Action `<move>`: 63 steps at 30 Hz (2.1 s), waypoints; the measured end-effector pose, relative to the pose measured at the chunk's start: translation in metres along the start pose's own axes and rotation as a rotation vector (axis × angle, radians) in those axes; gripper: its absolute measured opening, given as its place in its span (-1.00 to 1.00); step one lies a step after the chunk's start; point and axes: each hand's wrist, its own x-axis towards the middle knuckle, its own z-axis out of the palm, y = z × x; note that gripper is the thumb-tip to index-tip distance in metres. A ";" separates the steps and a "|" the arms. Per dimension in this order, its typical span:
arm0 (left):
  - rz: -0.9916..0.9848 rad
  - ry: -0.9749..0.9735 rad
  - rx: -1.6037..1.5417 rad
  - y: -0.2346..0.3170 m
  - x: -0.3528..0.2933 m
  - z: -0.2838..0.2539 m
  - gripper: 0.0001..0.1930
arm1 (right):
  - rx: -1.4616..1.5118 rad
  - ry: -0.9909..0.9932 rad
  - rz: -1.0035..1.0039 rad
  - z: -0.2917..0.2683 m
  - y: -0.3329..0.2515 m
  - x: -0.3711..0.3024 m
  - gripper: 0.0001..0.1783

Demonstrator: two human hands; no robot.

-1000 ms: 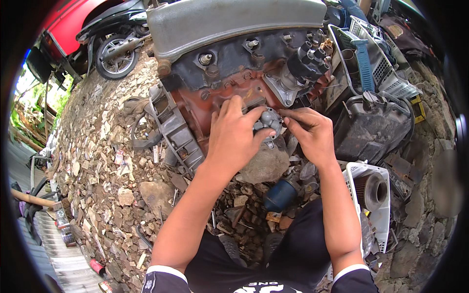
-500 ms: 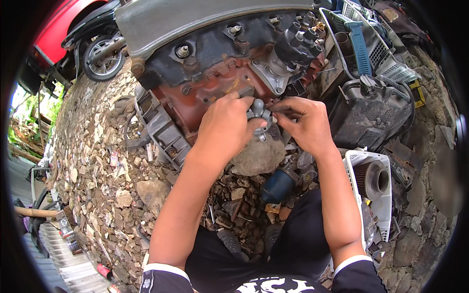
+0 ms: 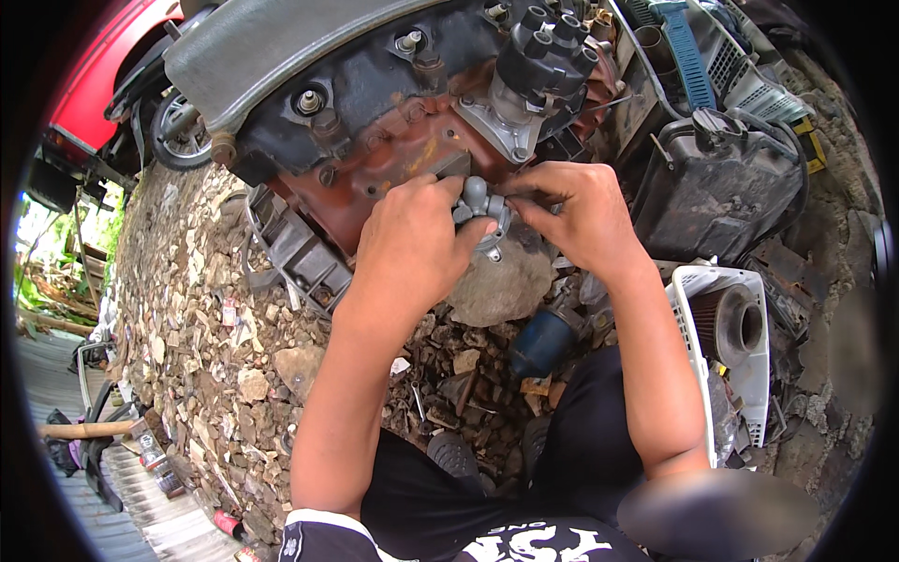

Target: The person works on a small engine placed on the ground, using a wrench and a screwdriver to adjust and tighten components. The person repeatedly picks up and sets down tools while manipulating parts of the engine.

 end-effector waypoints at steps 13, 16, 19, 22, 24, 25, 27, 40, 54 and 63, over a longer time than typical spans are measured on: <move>-0.009 -0.065 -0.078 -0.009 0.003 -0.001 -0.59 | 0.094 -0.063 0.100 -0.003 0.005 0.003 -0.79; 0.085 0.011 -0.042 -0.014 -0.001 0.000 -0.64 | 0.126 -0.093 0.130 -0.005 0.001 0.003 -0.79; 0.009 -0.056 -0.081 -0.008 0.001 -0.003 -0.59 | 0.123 -0.118 0.145 -0.006 0.000 0.002 -0.80; -0.014 -0.006 -0.095 -0.006 0.000 0.001 -0.62 | 0.108 -0.124 0.182 -0.006 0.000 0.002 -0.81; -0.107 -0.022 -0.094 0.004 0.000 -0.001 -0.65 | 0.105 -0.121 0.206 -0.004 0.002 0.002 -0.81; -0.154 -0.029 -0.092 0.007 0.000 -0.002 -0.66 | 0.107 -0.118 0.211 -0.003 0.003 0.003 -0.81; -0.161 -0.030 -0.080 0.007 0.000 -0.002 -0.68 | 0.126 -0.111 0.208 -0.001 0.008 0.002 -0.82; -0.094 0.035 -0.030 -0.002 -0.006 0.004 -0.54 | 0.175 -0.069 0.067 0.002 0.011 0.007 -0.82; -0.272 -0.156 -0.331 -0.001 0.007 -0.004 -0.55 | 0.157 -0.122 0.051 0.001 0.017 0.006 -0.84; -0.283 -0.150 -0.405 -0.004 0.007 0.000 -0.54 | 0.281 -0.106 0.016 0.008 0.020 0.009 -0.83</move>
